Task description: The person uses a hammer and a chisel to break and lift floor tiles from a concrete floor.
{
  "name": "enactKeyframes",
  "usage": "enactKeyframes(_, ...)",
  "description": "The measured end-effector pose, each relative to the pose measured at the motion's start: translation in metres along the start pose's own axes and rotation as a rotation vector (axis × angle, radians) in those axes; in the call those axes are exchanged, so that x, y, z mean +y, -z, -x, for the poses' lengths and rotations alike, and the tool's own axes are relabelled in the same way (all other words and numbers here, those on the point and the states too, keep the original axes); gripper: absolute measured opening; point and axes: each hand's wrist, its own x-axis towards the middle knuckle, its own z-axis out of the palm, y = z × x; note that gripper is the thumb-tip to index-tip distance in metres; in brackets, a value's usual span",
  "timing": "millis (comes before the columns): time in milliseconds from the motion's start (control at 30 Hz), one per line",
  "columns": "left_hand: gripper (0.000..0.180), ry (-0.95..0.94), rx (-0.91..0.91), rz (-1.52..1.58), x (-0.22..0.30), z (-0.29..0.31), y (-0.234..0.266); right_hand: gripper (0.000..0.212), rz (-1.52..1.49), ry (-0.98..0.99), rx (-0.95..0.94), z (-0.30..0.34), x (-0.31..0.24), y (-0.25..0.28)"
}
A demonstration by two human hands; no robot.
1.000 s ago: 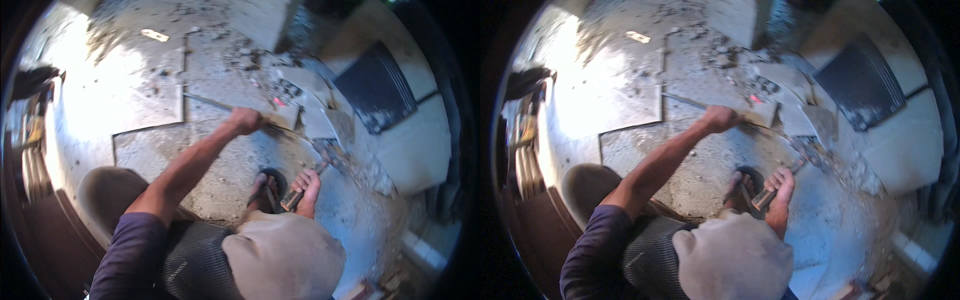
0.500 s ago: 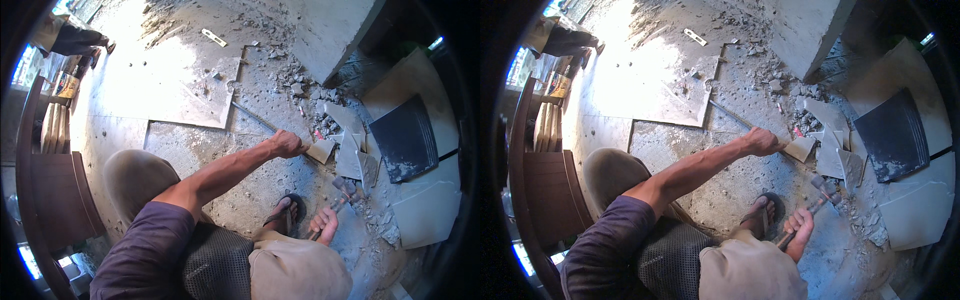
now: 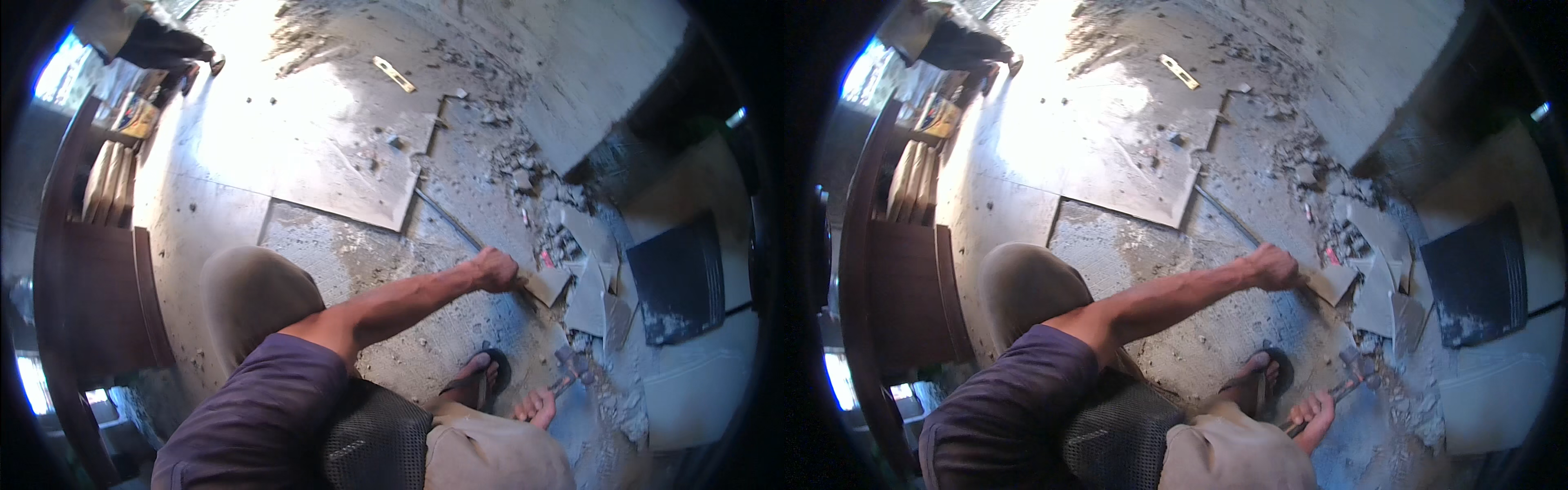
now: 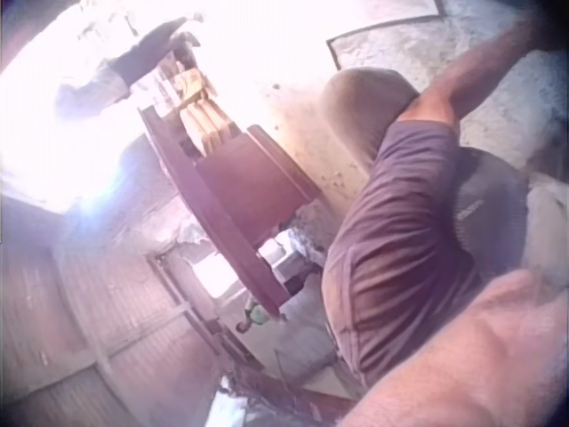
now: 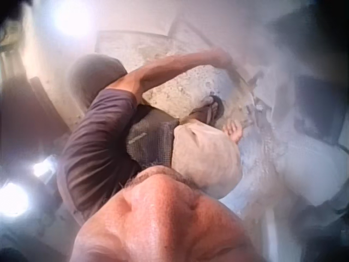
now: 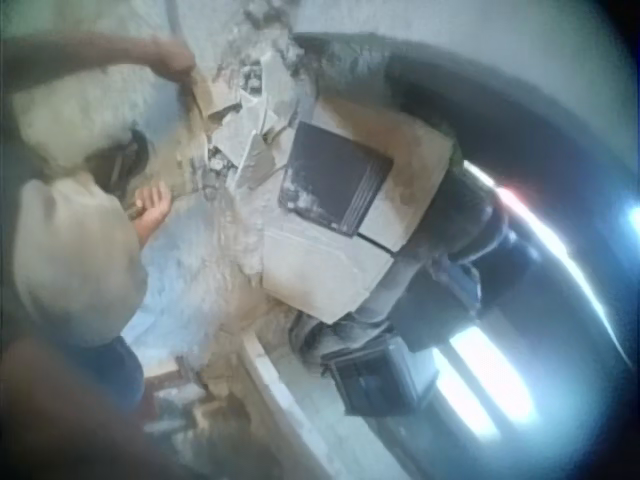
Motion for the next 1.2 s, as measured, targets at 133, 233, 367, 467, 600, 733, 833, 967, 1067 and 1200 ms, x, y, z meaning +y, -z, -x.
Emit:
enactKeyframes(133,0.049,0.007,-0.028,0.034,0.002,-0.006,-0.017,0.029,0.015,0.152,0.279,0.004,-0.006,-0.021)
enactKeyframes(233,0.054,0.038,-0.053,0.056,0.012,-0.003,-0.005,0.027,-0.202,0.131,0.04,-0.021,0.0,-0.022)
enactKeyframes(367,0.052,-0.037,0.029,-0.01,0.016,-0.002,-0.007,0.021,-0.263,-0.12,-0.225,-0.022,0.01,-0.041)
enactKeyframes(467,0.051,-0.042,0.027,-0.006,0.013,0.001,-0.006,0.018,-0.291,-0.192,-0.359,-0.017,0.01,-0.039)
enactKeyframes(600,0.052,-0.074,0.059,0.017,0.01,0.004,-0.006,0.025,-0.305,-0.014,-0.176,-0.011,0.003,-0.032)
enactKeyframes(733,0.053,-0.073,0.041,-0.006,0.017,0.002,-0.007,0.027,-0.37,0.035,-0.057,-0.021,0.014,-0.036)
enactKeyframes(833,0.053,-0.008,-0.025,-0.009,0.023,0.001,-0.004,0.03,-0.278,-0.181,-0.335,-0.029,0.026,-0.046)
enactKeyframes(967,0.056,0.043,-0.035,0.001,0.008,0.007,0.001,0.034,-0.24,-0.217,-0.369,-0.027,0.019,-0.05)
enactKeyframes(1067,0.059,0.001,0.02,0.012,0.006,0.008,-0.002,0.034,-0.145,-0.182,-0.336,-0.014,0.006,-0.036)
enactKeyframes(1200,0.057,-0.038,-0.058,0.038,0.025,0.002,0.008,0.038,-0.14,-0.01,-0.181,-0.009,-0.006,0.0)
